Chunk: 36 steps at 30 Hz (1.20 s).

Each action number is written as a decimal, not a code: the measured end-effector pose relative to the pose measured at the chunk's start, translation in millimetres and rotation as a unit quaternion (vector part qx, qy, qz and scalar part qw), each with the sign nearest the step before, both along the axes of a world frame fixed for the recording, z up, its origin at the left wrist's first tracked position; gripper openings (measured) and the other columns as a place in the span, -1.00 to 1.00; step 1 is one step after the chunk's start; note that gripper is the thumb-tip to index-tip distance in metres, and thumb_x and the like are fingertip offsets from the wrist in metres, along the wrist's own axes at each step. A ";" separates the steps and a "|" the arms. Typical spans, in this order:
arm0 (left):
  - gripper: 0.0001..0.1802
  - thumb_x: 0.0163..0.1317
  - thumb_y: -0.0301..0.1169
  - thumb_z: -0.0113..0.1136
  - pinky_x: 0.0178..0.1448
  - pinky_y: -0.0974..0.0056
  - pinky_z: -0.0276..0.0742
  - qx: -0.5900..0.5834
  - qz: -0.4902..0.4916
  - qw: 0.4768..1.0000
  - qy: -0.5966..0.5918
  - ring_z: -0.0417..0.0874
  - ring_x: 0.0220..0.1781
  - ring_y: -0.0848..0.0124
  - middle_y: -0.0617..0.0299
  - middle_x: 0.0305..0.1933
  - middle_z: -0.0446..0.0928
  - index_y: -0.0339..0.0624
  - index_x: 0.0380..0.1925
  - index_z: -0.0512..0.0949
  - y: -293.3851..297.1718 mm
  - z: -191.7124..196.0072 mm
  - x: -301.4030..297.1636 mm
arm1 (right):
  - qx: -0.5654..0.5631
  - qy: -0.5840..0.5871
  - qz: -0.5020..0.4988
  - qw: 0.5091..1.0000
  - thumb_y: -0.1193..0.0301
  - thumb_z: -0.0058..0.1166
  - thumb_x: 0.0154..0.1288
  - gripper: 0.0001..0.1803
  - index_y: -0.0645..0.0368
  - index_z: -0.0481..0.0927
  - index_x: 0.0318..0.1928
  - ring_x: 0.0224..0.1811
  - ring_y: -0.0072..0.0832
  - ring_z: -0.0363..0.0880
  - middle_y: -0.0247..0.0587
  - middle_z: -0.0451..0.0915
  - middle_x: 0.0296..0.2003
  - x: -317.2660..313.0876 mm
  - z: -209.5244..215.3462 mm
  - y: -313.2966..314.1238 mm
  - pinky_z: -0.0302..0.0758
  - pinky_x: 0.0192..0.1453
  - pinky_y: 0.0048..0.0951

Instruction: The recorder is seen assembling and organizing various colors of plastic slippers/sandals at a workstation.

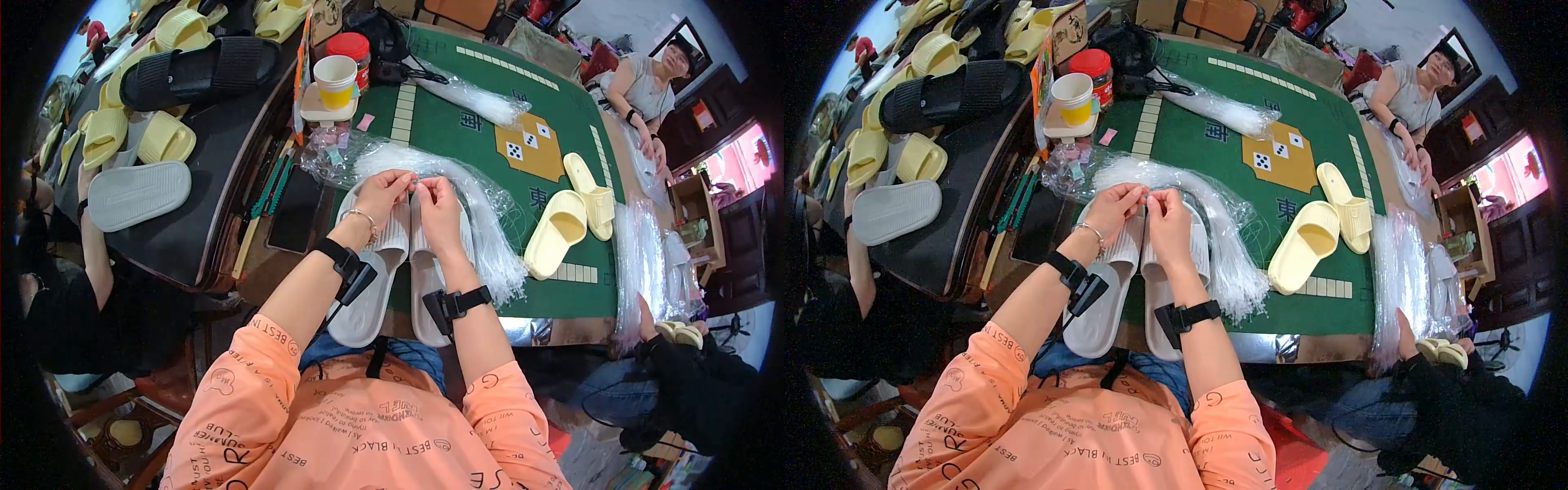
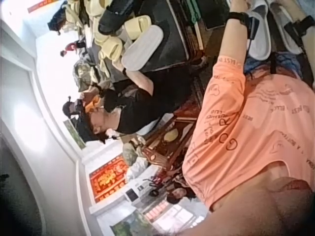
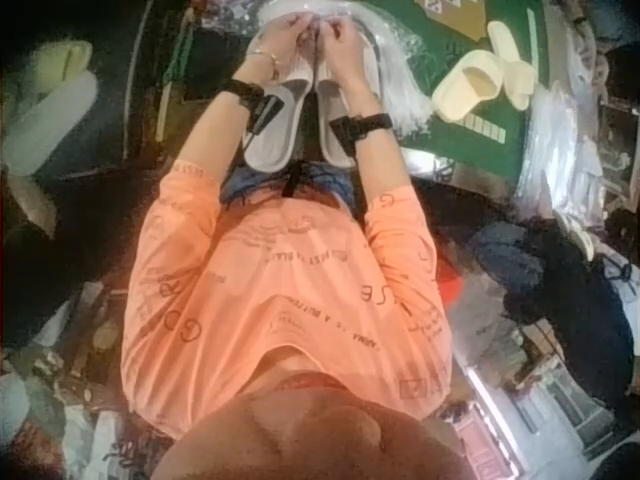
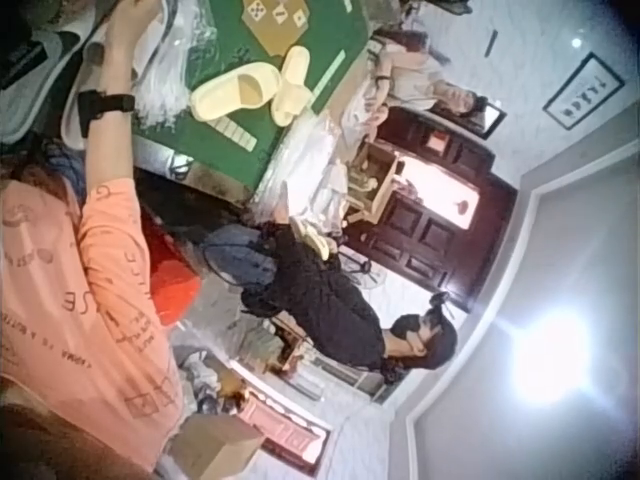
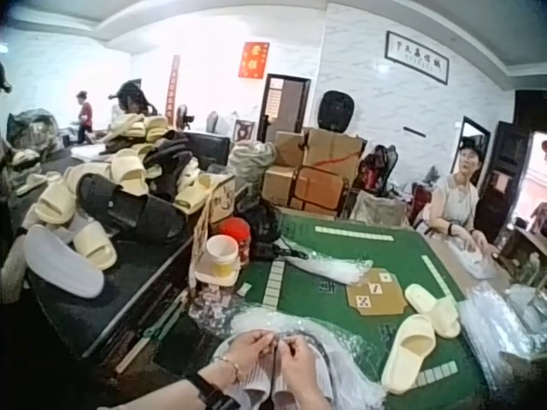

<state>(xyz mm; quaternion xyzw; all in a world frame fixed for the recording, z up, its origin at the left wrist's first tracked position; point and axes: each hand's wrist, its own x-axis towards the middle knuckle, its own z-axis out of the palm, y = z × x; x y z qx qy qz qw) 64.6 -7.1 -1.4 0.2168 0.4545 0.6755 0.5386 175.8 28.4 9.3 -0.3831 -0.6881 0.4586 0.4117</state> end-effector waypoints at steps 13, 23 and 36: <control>-0.83 0.15 -0.45 0.05 -0.48 0.57 0.16 0.006 -0.016 1.000 0.027 0.19 -0.59 0.68 0.43 -0.49 0.42 -0.30 -0.28 0.49 -2.7 1.2 -1.3 | 0.006 0.000 -0.007 1.000 0.46 -0.03 0.14 -0.88 0.29 0.42 -0.41 -0.53 -0.61 0.41 -0.27 0.49 -0.56 -0.1 1.6 -0.3 0.36 -0.41 -0.56; -0.82 0.13 -0.42 0.09 -0.47 0.59 0.18 -0.007 -0.003 0.998 0.069 0.25 -0.55 0.70 0.42 -0.43 0.47 -0.24 -0.28 0.52 -5.3 2.0 -0.7 | -0.039 -0.005 0.011 0.999 0.47 -0.03 0.16 -0.90 0.26 0.43 -0.40 -0.47 -0.69 0.34 -0.37 0.46 -0.51 -2.0 5.9 -3.3 0.33 -0.36 -0.63; -0.76 0.10 -0.37 0.11 -0.30 0.53 0.32 -0.025 -0.034 0.996 0.084 0.44 -0.38 0.61 0.32 -0.37 0.52 -0.30 -0.27 0.51 -8.3 2.1 -4.5 | -0.027 0.046 -0.007 0.999 0.44 -0.05 0.15 -0.86 0.29 0.42 -0.37 -0.45 -0.49 0.47 -0.16 0.52 -0.51 -2.5 -14.5 -0.8 0.39 -0.35 -0.49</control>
